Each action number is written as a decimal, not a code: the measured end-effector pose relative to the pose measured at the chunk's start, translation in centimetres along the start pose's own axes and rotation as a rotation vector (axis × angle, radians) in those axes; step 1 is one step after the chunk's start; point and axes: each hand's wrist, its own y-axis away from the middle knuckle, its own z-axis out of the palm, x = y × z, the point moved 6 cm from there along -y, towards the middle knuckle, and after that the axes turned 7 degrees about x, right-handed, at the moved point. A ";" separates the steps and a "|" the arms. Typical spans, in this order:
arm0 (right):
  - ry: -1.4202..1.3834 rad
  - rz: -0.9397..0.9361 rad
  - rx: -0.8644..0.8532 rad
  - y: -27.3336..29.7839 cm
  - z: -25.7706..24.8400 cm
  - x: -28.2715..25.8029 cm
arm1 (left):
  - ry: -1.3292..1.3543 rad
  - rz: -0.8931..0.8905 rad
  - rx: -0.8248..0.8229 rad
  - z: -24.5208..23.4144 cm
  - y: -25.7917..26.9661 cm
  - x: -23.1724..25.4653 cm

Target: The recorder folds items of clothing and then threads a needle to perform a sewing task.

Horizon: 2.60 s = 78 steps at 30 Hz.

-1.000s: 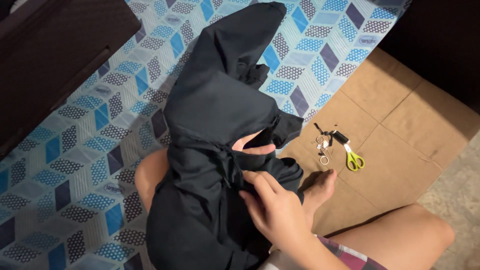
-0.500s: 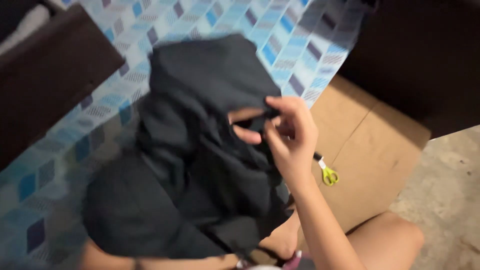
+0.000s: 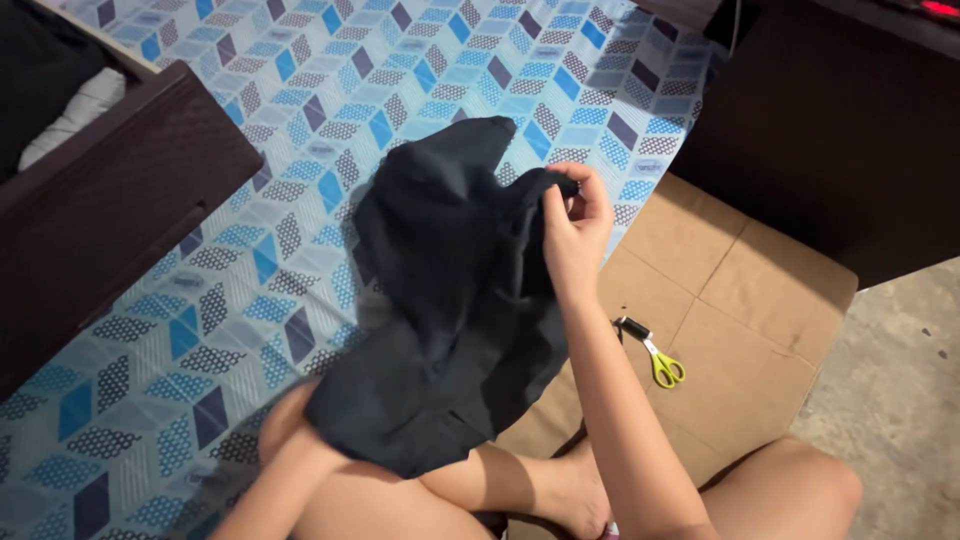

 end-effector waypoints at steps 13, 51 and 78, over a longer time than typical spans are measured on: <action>-0.223 0.044 -0.116 3.3 2.2 -5.2 | 0.641 -0.314 0.689 -11.3 -7.8 5.3; 0.280 0.237 -0.611 6.5 -2.6 -1.5 | 0.391 -0.011 0.618 -3.9 -12.2 1.2; 0.617 0.309 0.034 9.4 -27.1 13.3 | 0.339 0.341 0.726 5.1 -6.2 21.6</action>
